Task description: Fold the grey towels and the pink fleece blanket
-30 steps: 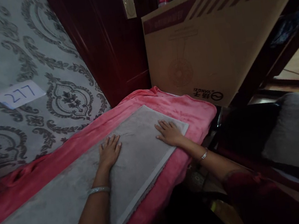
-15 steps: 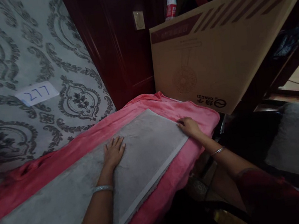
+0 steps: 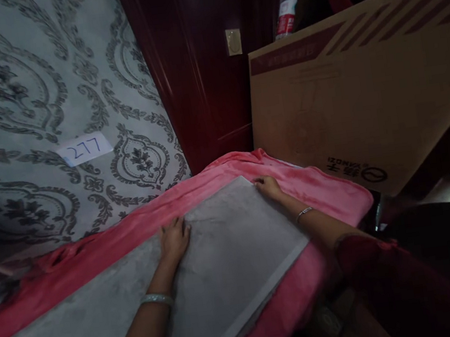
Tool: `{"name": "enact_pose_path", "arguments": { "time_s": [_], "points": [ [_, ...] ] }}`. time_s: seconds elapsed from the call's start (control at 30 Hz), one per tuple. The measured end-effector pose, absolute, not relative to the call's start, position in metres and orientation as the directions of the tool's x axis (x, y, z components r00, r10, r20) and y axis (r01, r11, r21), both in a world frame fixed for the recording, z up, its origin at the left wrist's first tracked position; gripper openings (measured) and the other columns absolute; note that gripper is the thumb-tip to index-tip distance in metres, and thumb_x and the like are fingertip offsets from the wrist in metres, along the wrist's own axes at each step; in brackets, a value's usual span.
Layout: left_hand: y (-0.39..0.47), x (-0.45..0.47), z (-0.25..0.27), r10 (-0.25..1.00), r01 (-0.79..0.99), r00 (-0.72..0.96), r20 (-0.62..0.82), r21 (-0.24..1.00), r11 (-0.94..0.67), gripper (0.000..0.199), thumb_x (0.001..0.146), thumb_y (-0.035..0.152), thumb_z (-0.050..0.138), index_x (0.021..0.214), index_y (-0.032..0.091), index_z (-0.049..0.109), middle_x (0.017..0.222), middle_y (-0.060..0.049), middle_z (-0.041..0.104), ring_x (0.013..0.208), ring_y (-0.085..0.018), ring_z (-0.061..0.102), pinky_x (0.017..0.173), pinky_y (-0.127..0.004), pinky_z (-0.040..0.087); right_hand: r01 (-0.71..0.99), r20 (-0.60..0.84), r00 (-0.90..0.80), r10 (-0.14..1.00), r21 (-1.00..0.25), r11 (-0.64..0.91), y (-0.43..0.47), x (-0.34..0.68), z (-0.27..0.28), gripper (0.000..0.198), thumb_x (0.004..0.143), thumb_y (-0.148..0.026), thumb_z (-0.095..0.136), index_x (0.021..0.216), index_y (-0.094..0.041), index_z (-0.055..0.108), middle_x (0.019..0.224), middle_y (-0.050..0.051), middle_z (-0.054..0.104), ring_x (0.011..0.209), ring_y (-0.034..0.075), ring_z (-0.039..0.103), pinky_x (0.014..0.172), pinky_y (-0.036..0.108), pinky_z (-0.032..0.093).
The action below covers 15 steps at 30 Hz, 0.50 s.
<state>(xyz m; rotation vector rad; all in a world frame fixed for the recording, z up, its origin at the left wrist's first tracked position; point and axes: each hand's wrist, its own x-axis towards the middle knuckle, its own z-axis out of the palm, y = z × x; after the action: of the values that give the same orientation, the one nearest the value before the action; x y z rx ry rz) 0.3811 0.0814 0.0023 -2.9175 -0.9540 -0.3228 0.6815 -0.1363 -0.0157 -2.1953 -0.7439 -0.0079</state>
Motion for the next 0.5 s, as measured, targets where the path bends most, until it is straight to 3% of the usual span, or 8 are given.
{"name": "enact_pose_path", "arguments": {
  "time_s": [0.13,0.27,0.37,0.5],
  "points": [
    [0.097,0.394,0.012,0.630,0.635,0.756,0.178,0.040,-0.772,0.038,0.098,0.029,0.043,0.122,0.014,0.069,0.124,-0.016,0.071,0.117,-0.026,0.064,0.102,-0.040,0.046,0.441,0.193,0.856,0.480,-0.757,-0.482,-0.104,0.696,-0.013,0.023,0.084,-0.016,0.053,0.092,-0.014,0.075,0.087,0.004,0.074,0.082,0.017,0.067,0.075,0.023,0.050],
    [0.102,0.405,0.011,0.645,0.656,0.741,0.184,0.001,-0.754,0.043,0.098,0.036,0.040,0.101,0.013,0.076,0.108,-0.018,0.074,0.103,-0.029,0.067,0.089,-0.037,0.051,0.339,0.094,0.887,0.451,-0.797,-0.499,-0.086,0.708,-0.014,0.017,0.085,-0.025,0.059,0.073,-0.015,0.066,0.060,-0.001,0.057,0.060,0.014,0.054,0.059,0.023,0.042],
    [0.105,0.410,0.004,0.656,0.669,0.719,0.230,0.025,-0.743,0.039,0.096,0.036,0.045,0.099,0.013,0.076,0.106,-0.018,0.073,0.103,-0.030,0.067,0.087,-0.038,0.051,0.282,0.018,0.884,0.468,-0.819,-0.500,-0.078,0.720,-0.015,0.018,0.081,-0.024,0.068,0.068,-0.017,0.058,0.054,-0.004,0.047,0.054,0.011,0.043,0.054,0.023,0.035],
    [0.112,0.412,-0.003,0.713,0.692,0.659,0.239,0.176,-0.700,0.032,0.094,0.034,0.048,0.099,0.016,0.074,0.102,-0.013,0.074,0.097,-0.027,0.067,0.083,-0.036,0.051,0.242,-0.024,0.868,0.496,-0.852,-0.464,-0.072,0.733,-0.011,0.027,0.079,-0.020,0.070,0.064,-0.020,0.048,0.054,-0.006,0.041,0.052,0.010,0.035,0.051,0.023,0.030]
  ]
}}
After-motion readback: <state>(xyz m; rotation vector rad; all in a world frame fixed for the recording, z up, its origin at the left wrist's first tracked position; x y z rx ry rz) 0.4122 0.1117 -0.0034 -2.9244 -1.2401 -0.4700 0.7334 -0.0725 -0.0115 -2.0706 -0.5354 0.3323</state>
